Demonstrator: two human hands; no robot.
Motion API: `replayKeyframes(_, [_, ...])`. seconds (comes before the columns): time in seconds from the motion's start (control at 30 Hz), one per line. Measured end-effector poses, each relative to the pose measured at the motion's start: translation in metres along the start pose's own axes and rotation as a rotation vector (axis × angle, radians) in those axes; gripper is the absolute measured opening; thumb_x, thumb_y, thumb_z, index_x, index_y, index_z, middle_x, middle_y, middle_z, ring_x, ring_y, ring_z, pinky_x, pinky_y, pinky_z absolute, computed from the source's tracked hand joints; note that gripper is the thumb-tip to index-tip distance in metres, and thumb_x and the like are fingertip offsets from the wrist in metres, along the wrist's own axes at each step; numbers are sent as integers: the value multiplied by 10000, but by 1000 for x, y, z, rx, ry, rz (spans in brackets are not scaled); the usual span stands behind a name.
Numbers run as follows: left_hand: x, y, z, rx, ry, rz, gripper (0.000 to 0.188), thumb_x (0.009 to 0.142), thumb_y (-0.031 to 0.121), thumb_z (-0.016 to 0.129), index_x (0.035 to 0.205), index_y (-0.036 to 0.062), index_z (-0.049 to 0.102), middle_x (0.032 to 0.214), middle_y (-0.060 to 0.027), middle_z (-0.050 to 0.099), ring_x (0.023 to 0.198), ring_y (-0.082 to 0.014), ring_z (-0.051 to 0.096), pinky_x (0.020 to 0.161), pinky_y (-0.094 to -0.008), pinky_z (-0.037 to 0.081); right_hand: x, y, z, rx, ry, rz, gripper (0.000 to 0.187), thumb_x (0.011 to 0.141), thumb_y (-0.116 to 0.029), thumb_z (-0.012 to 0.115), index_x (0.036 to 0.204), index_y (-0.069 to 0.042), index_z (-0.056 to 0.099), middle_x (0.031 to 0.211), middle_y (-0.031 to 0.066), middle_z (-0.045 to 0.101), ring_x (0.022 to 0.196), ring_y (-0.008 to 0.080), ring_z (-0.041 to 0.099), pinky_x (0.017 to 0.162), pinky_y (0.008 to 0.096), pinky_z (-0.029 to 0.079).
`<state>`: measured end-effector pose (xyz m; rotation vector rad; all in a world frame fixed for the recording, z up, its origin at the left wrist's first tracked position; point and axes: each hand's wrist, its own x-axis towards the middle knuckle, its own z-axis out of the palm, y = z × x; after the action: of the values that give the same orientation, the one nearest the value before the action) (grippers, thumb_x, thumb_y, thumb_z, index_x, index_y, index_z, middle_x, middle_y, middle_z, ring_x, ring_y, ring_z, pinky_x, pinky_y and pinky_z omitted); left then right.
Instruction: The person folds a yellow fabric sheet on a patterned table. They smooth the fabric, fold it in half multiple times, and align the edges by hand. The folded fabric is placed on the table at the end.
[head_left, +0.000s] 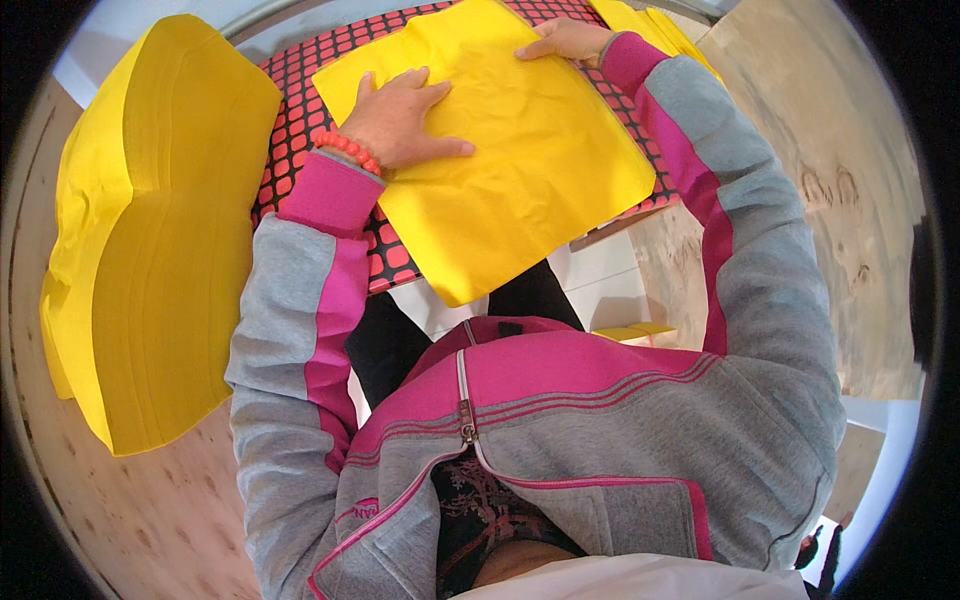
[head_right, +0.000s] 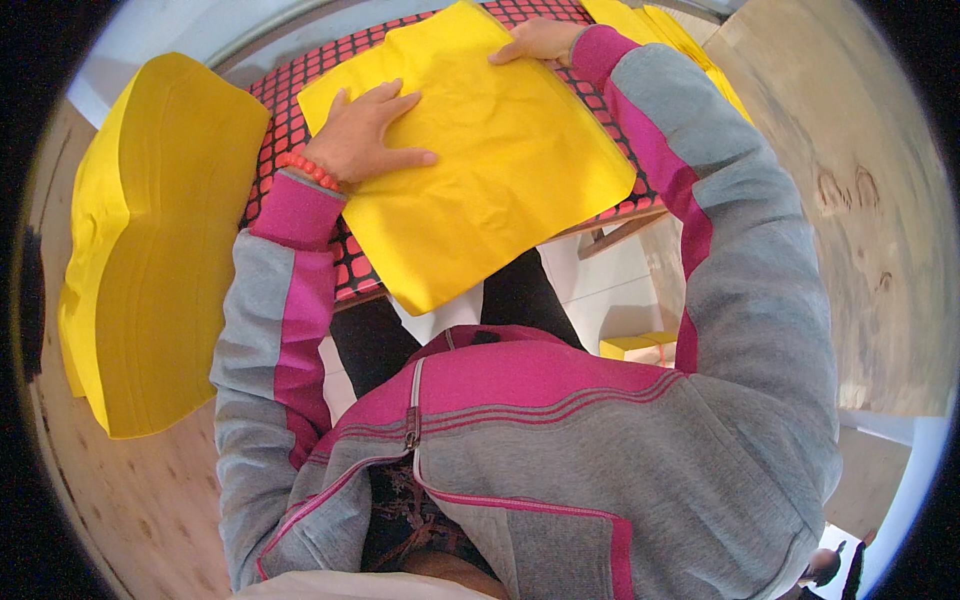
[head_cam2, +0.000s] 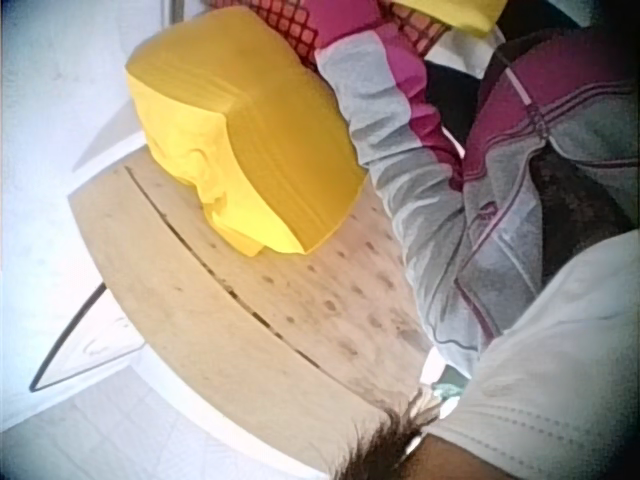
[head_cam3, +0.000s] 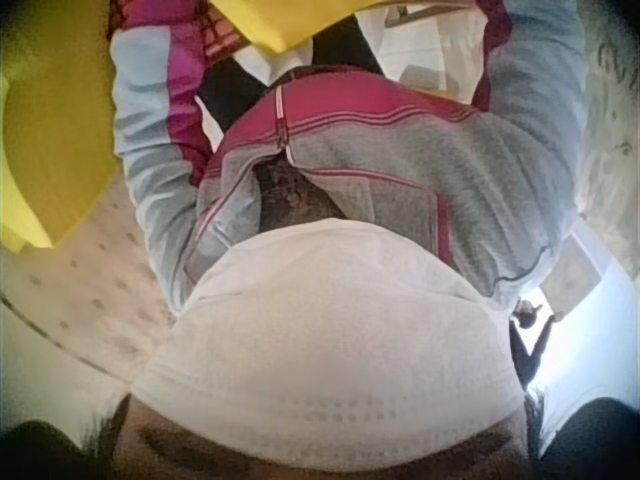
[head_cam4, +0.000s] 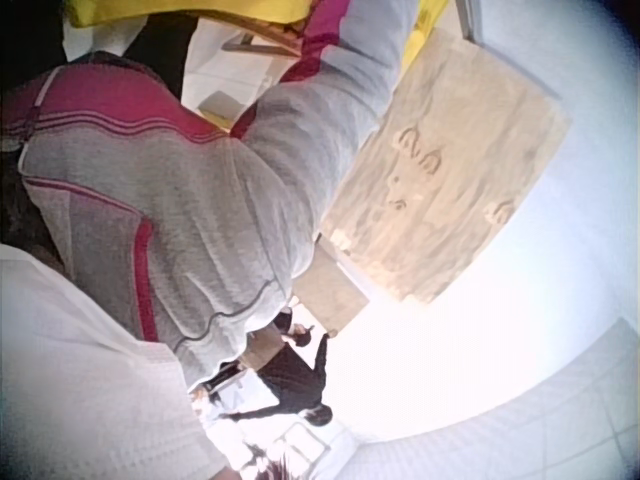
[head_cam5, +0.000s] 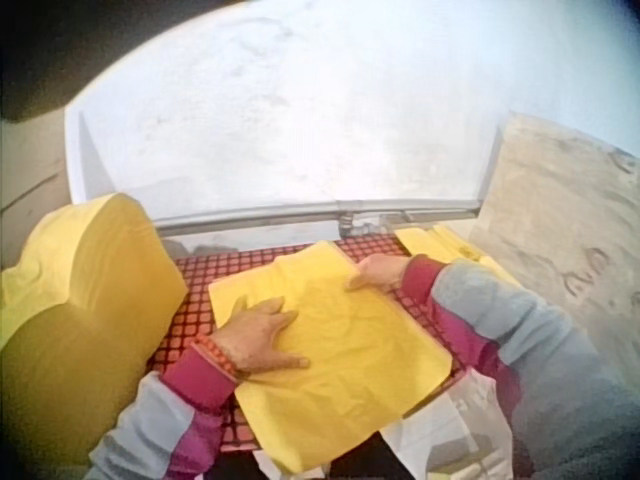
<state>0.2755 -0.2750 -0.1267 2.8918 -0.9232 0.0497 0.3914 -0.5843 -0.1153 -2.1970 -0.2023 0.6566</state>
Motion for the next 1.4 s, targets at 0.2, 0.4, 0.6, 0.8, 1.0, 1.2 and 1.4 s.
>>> replayKeyframes(0.2, [-1,-7,1,58,51,3,923,789,710,706,1489,135,525,1565,-194,441,1477,-345,382,1184,-695,162,13,21,5,191,173,31,360,936,-254,742,1212,-32,673,1060,76,747,867,170,728,730,334,602])
replayKeyframes(0.4, [-10,-12,-12,59,272,4,899,809,717,682,1472,127,539,1541,-191,472,1461,-340,408,1175,-710,140,-22,49,-3,697,312,264,414,975,-209,671,1322,5,598,1108,134,743,920,246,745,807,386,628])
replayKeyframes(0.6, [-85,79,-27,-42,436,21,840,796,591,762,1449,106,550,1519,-184,500,1442,-339,437,1155,-710,164,-97,56,47,800,381,121,387,999,-149,623,1347,7,556,1275,124,678,1128,227,691,993,365,574])
replayKeyframes(0.8, [-128,185,-19,-7,548,85,817,714,478,830,1376,71,580,1342,-189,611,1344,-338,518,1164,-679,204,-152,25,114,1006,228,-33,366,1011,-117,596,1348,11,540,1317,119,647,1176,217,656,1026,344,553])
replayKeyframes(1.0, [-80,191,7,389,540,-93,567,788,320,744,1258,18,646,1158,-162,671,1199,-311,594,1166,-672,224,-162,22,140,1096,306,-105,345,994,-71,595,1324,10,534,1306,136,627,1190,257,641,1034,392,550])
replayKeyframes(1.2, [-63,213,26,370,556,-67,426,837,209,652,1216,16,672,979,-127,689,1052,-298,639,1167,-663,237,-166,47,136,1139,353,-115,308,1000,-87,599,1286,18,557,1264,136,640,1108,237,660,939,391,583])
replayKeyframes(1.4, [-37,221,36,401,646,-90,461,863,238,653,1271,25,628,956,-102,668,995,-280,654,1163,-656,257,-157,48,146,1236,366,-140,239,1002,-91,599,1215,17,608,1185,126,668,1019,231,677,847,394,595])
